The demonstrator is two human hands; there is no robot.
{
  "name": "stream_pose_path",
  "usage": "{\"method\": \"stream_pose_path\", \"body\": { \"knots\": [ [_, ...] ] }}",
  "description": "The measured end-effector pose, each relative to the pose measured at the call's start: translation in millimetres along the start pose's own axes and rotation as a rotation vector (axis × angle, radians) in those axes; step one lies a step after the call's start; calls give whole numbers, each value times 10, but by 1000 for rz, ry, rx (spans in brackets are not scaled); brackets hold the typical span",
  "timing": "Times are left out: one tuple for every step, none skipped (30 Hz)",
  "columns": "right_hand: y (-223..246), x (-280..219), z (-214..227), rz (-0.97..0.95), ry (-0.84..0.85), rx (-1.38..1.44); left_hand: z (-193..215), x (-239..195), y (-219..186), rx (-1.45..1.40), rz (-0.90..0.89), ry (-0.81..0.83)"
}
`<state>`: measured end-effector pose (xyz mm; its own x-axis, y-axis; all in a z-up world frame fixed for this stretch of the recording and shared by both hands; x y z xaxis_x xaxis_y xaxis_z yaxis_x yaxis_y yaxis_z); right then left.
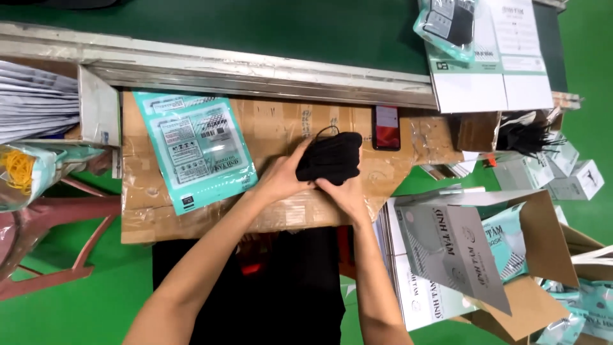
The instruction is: The person picks black face masks from the conveyor, inserts them into teal pouches and white retail boxes, folds the box flaps closed, and seals the boxes using an orange tape dispenser, placing finished boxes aside.
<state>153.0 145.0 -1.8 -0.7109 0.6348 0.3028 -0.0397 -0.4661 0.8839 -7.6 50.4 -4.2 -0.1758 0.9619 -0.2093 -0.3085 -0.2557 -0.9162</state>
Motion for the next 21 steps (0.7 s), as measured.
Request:
{"method": "stream_pose_path", "body": {
  "knots": [
    [103, 95, 22, -18, 15, 105, 42, 79, 36, -36, -145, -104],
    [210, 187, 38, -36, 32, 209, 91, 148, 74, -70, -293, -205],
    [-111, 143, 55, -35, 44, 216, 108, 188, 73, -69, -285, -217],
    [-461, 94, 62, -74, 55, 81, 129, 225, 87, -93, -289, -245],
    [-792, -154, 61, -144, 78, -52, 28, 135, 152, -134, -266, -261],
    [-736, -351, -10, -173, 101, -43, -137, 13, 261, -149, -231, -261],
    [-729, -238, -31, -176, 4, 34, -91, 51, 274, -80, -327, -373],
    [-712, -125, -51, -180, -91, 113, -44, 83, 276, -8, -421, -483],
    [-762, -92, -102, -173, -73, 116, 105, -104, 151, -7, -415, -502],
    [-823, -61, -114, -161, -137, 138, 247, -309, -12, 208, -447, -604],
    [-876, -155, -115, -168, -211, 156, 312, -555, -164, 419, -468, -682],
    [-761, -207, -107, -179, -201, 156, 393, -773, -17, 415, -454, -681],
    [-664, -155, -121, -169, -277, 218, 545, -955, 95, 615, -459, -711],
    [-563, -106, -135, -160, -353, 280, 695, -1140, 205, 816, -461, -737],
    [-707, -134, -201, -168, -350, 289, 763, -1192, 322, 822, -450, -732],
    [-888, -172, -307, -261, -310, 457, 823, -1233, 461, 844, -392, -671],
    [-1060, -189, -397, -347, -262, 621, 873, -1267, 592, 862, -333, -618],
    [-1030, -228, -568, -352, -252, 626, 865, -1275, 669, 865, -322, -620],
    [-1005, -148, -737, -390, -180, 421, 894, -1210, 723, 918, -340, -585],
    [-972, -74, -909, -422, -110, 213, 929, -1153, 777, 971, -356, -549],
    [-784, -32, -1018, -411, -99, 209, 915, -1140, 798, 970, -351, -565]
  ]
}}
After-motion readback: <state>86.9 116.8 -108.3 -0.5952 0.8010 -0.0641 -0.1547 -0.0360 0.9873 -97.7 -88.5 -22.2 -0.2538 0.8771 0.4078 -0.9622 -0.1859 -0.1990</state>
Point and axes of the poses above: each hand's wrist, its own x-axis towards the middle knuckle, its own z-axis out of the back of the hand, y = z × x, the point moved 4 cm from there along x, towards the middle knuckle, and after that the axes turned 3 degrees about y, right-handed, at the moved point
